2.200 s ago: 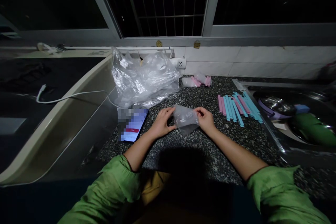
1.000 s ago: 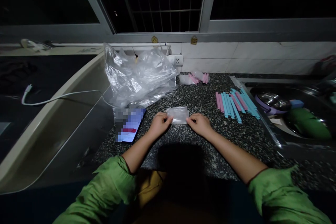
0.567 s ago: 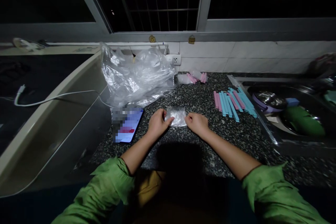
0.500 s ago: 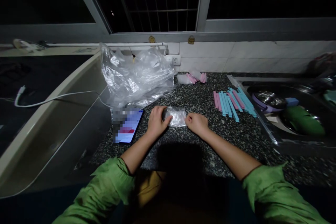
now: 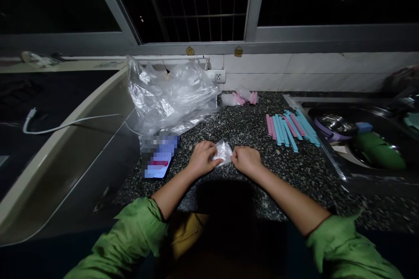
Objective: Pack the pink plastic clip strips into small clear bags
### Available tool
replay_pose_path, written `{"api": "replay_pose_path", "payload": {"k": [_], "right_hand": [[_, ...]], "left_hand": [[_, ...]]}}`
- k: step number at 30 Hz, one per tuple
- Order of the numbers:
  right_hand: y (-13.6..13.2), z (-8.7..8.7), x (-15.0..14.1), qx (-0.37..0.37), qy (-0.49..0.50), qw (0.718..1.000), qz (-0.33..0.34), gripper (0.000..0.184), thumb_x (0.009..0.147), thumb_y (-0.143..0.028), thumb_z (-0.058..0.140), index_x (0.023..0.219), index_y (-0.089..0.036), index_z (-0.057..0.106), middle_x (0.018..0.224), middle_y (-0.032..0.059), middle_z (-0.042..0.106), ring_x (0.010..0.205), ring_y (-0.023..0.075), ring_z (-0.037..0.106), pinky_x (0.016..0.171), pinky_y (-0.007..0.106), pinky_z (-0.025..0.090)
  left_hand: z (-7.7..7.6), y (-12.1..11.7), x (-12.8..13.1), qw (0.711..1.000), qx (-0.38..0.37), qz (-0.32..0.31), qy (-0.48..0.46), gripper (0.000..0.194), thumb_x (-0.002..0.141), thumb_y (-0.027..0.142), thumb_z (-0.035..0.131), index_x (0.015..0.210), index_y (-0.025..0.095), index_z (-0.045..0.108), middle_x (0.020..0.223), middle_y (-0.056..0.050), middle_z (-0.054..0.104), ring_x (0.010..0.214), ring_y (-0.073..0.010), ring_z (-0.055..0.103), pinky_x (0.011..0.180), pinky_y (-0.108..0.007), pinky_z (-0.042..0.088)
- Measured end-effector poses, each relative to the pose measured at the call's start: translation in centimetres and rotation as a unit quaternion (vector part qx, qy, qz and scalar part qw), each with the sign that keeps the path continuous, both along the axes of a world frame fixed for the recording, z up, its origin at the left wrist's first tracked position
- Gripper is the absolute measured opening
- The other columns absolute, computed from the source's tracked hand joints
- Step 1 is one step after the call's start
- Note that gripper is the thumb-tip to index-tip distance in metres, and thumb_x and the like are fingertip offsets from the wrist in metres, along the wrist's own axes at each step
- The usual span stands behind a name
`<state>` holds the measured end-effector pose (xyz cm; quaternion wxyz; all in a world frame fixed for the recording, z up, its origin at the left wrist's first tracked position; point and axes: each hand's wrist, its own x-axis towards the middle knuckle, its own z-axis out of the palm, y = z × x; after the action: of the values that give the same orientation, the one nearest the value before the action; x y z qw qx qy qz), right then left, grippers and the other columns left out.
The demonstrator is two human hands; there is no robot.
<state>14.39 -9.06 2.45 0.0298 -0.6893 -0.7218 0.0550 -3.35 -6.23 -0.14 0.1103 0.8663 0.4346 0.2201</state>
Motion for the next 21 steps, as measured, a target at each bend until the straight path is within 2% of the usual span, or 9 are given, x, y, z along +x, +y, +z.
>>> {"api": "replay_pose_path", "payload": {"k": [3, 6, 9, 13, 17, 21], "right_hand": [[0.4, -0.4, 0.1, 0.001, 0.011, 0.999, 0.041, 0.017, 0.083, -0.027, 0.046, 0.074, -0.02, 0.06, 0.078, 0.0036, 0.067, 0.074, 0.0165, 0.059, 0.059, 0.025, 0.032], [1.1, -0.8, 0.8, 0.037, 0.023, 0.991, 0.123, 0.016, 0.084, -0.024, 0.047, 0.077, -0.019, 0.06, 0.08, 0.0043, 0.066, 0.079, 0.0165, 0.057, 0.066, 0.024, 0.036], [1.6, -1.2, 1.6, 0.112, 0.006, 0.971, 0.213, 0.019, 0.086, -0.025, 0.045, 0.079, -0.017, 0.06, 0.079, 0.0066, 0.063, 0.079, 0.0175, 0.054, 0.068, 0.026, 0.037], [1.9, -1.3, 2.2, 0.207, -0.006, 0.938, 0.278, 0.027, 0.089, -0.029, 0.04, 0.075, -0.016, 0.059, 0.072, 0.007, 0.059, 0.072, 0.0174, 0.049, 0.064, 0.027, 0.036], [1.8, -1.2, 2.4, 0.226, 0.041, 0.932, 0.282, 0.025, 0.088, -0.029, 0.041, 0.074, -0.017, 0.058, 0.071, 0.0061, 0.057, 0.072, 0.0168, 0.048, 0.064, 0.027, 0.036], [1.5, -1.1, 2.1, 0.158, 0.143, 0.958, 0.193, 0.015, 0.082, -0.028, 0.049, 0.075, -0.019, 0.057, 0.075, 0.0031, 0.058, 0.074, 0.0152, 0.051, 0.066, 0.025, 0.037]], "left_hand": [[0.1, 0.2, -0.1, 0.997, -0.03, 0.037, -0.065, 0.025, 0.075, 0.04, 0.058, 0.084, 0.017, 0.059, 0.088, -0.007, 0.059, 0.088, -0.0218, 0.053, 0.081, -0.037, 0.043], [-0.1, 0.8, -0.4, 0.983, -0.043, 0.089, -0.154, 0.033, 0.078, 0.034, 0.055, 0.104, 0.015, 0.055, 0.102, -0.009, 0.06, 0.098, -0.0214, 0.053, 0.088, -0.036, 0.042], [-0.4, 1.5, -0.7, 0.979, -0.071, 0.115, -0.155, 0.038, 0.078, 0.033, 0.055, 0.11, 0.015, 0.055, 0.119, -0.011, 0.056, 0.114, -0.0244, 0.046, 0.099, -0.04, 0.035], [-0.4, 2.1, -0.4, 0.977, -0.123, 0.092, -0.15, 0.034, 0.077, 0.036, 0.055, 0.106, 0.017, 0.06, 0.125, -0.01, 0.053, 0.121, -0.0245, 0.042, 0.103, -0.04, 0.031], [-0.1, 2.8, 0.2, 0.959, -0.197, 0.055, -0.195, 0.046, 0.076, 0.036, 0.057, 0.117, 0.016, 0.054, 0.112, -0.009, 0.061, 0.104, -0.0204, 0.054, 0.093, -0.034, 0.041], [0.0, 3.2, 0.6, 0.961, -0.195, 0.054, -0.188, 0.043, 0.07, 0.034, 0.064, 0.109, 0.017, 0.06, 0.097, -0.006, 0.065, 0.093, -0.02, 0.056, 0.086, -0.033, 0.044]]}}
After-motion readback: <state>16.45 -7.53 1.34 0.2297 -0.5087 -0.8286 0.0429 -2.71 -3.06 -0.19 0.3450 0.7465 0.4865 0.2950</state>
